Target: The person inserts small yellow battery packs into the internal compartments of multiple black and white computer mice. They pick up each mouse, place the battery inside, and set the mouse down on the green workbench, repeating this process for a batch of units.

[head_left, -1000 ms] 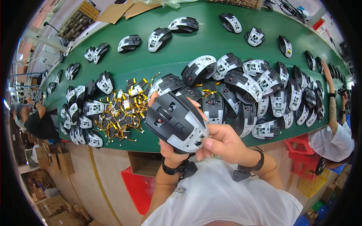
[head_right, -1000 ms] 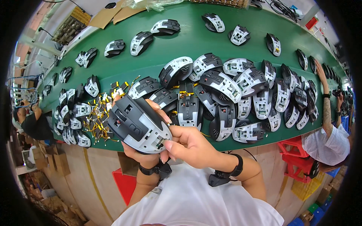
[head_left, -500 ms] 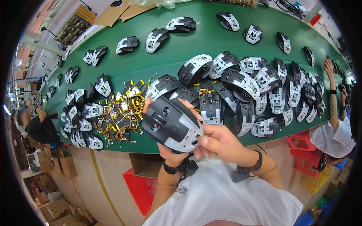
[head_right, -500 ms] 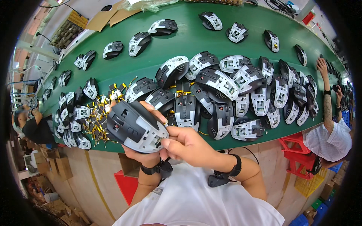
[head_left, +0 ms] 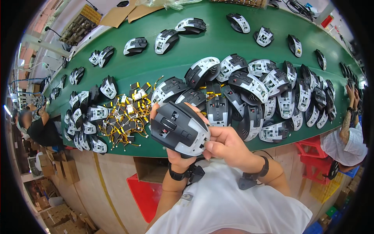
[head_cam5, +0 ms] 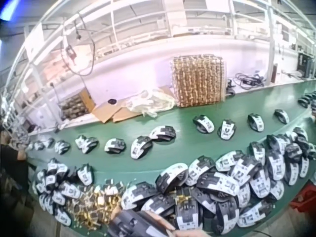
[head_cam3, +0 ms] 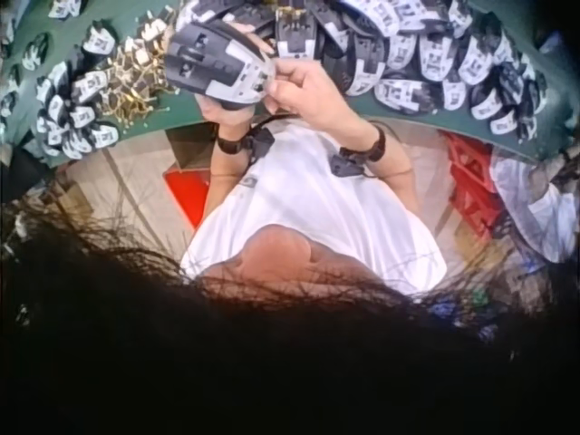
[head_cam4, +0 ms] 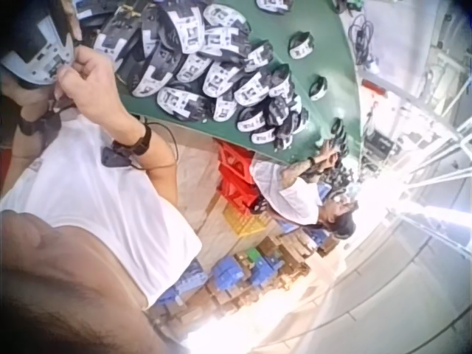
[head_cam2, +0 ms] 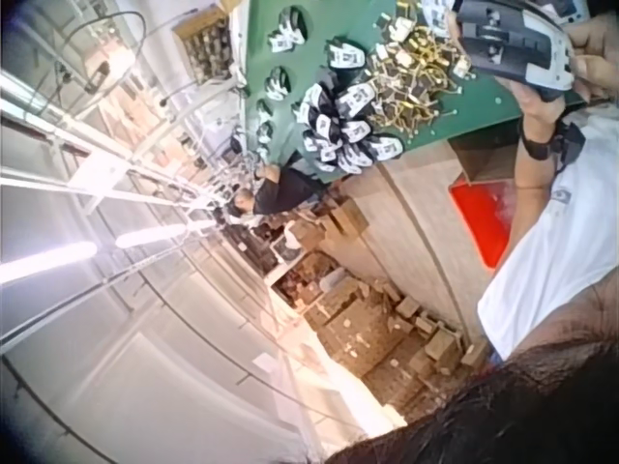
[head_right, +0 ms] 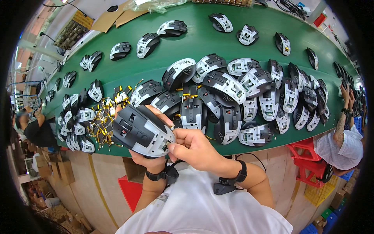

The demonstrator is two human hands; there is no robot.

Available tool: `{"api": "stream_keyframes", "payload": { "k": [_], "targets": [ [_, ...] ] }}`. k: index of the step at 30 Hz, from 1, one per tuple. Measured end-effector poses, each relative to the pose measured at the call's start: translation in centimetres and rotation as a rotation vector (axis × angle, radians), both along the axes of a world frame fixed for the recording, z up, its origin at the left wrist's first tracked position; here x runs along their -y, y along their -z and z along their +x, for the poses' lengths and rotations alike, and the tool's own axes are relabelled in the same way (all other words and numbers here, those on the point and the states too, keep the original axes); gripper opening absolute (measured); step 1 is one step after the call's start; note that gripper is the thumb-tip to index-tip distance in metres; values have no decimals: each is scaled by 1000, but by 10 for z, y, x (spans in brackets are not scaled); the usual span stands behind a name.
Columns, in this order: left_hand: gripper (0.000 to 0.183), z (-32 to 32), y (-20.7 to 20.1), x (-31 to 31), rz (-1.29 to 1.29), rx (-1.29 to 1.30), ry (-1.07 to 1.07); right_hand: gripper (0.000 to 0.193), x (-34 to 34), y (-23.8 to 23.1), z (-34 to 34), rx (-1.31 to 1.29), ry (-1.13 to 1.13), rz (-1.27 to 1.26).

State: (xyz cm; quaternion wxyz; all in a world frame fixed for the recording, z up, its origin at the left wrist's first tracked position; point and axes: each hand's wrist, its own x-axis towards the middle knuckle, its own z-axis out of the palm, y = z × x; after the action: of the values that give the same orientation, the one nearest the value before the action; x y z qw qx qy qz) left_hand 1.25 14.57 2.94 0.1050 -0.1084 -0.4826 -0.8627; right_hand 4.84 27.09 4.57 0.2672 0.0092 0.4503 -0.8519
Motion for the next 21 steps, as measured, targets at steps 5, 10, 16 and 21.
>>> {"api": "stream_keyframes", "payload": {
  "k": [5,10,16,21],
  "targets": [
    [77,-20,7,21,212,-67,132,23,-18,-6,0,-64,1,-20],
    [73,-25,2,12,246,-13,90,40,-22,11,2,-195,482,-13],
    [68,-18,11,9,301,136,174,31,-4,-1,-11,-92,254,-301],
    [67,-22,12,12,294,161,54,18,-1,-3,-13,-203,264,-245]
  ]
}}
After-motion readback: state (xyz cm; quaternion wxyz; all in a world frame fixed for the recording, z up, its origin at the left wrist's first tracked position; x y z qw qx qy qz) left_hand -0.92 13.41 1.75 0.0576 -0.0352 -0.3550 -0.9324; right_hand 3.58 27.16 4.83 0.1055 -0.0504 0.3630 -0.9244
